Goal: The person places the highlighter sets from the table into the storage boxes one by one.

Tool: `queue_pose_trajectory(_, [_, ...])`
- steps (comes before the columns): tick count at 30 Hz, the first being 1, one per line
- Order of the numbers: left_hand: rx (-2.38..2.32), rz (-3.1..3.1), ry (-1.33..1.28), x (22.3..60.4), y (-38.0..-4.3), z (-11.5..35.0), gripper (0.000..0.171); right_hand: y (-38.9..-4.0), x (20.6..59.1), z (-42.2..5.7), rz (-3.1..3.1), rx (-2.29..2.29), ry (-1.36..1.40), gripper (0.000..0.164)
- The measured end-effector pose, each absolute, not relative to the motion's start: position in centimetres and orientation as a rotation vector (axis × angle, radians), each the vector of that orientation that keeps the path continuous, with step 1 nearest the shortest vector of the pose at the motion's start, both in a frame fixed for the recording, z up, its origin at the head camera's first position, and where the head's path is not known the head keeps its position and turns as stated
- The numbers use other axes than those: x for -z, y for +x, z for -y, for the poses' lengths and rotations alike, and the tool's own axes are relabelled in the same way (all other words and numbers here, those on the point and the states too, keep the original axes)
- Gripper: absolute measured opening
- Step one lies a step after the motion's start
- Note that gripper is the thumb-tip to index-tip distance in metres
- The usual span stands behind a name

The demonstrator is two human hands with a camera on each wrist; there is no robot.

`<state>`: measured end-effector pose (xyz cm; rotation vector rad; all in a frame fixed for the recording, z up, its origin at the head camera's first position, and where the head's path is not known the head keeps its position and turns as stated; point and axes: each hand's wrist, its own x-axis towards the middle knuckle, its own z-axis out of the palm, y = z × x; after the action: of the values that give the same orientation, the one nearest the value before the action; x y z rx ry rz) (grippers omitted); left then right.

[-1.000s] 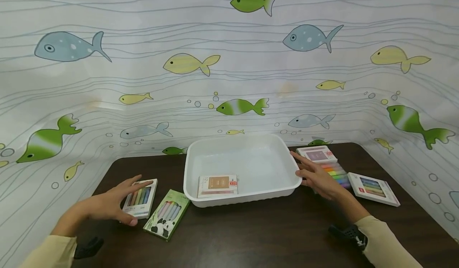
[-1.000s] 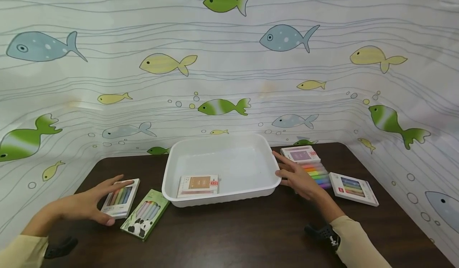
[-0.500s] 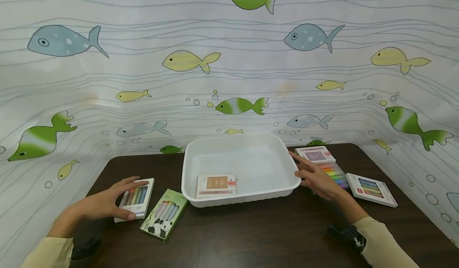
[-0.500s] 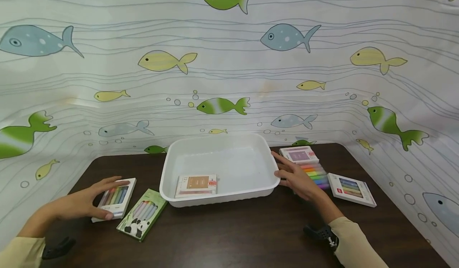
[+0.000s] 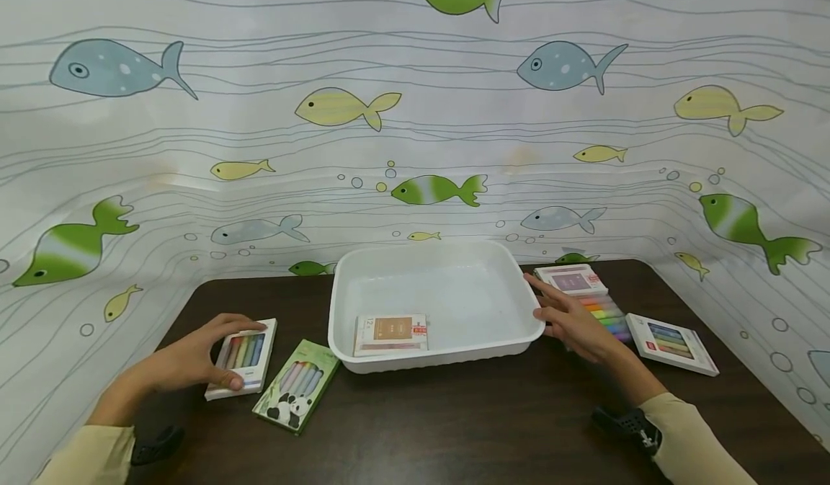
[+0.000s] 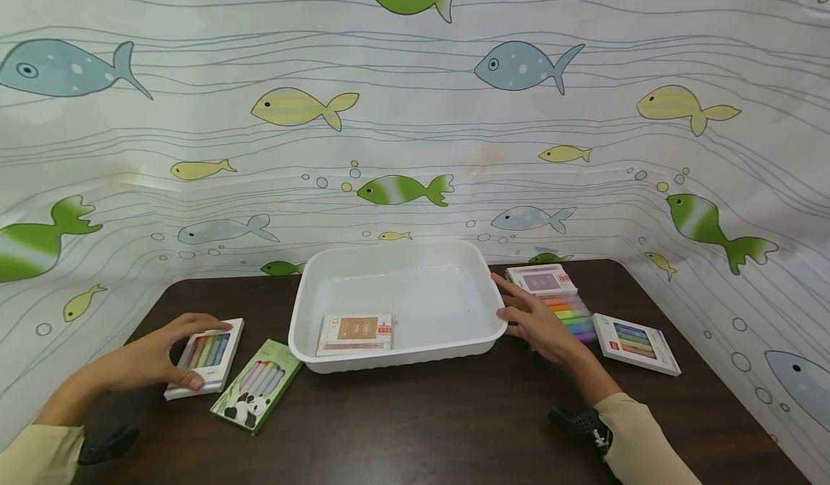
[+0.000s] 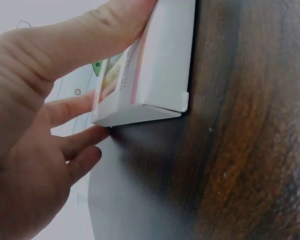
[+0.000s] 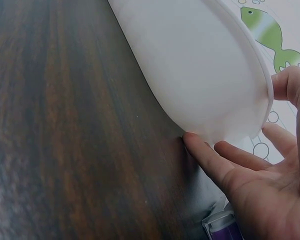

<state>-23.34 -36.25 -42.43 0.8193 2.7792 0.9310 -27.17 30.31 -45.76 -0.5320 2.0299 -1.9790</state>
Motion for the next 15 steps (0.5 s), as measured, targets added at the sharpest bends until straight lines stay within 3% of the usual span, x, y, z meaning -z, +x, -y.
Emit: queue_pose_trajectory(15, [-0.886, -2.999, 0.672, 42.11, -23.83, 36.75, 0.073, -27.11, 45.70, -30.17, -2.016, 1.993, -0.520, 0.069])
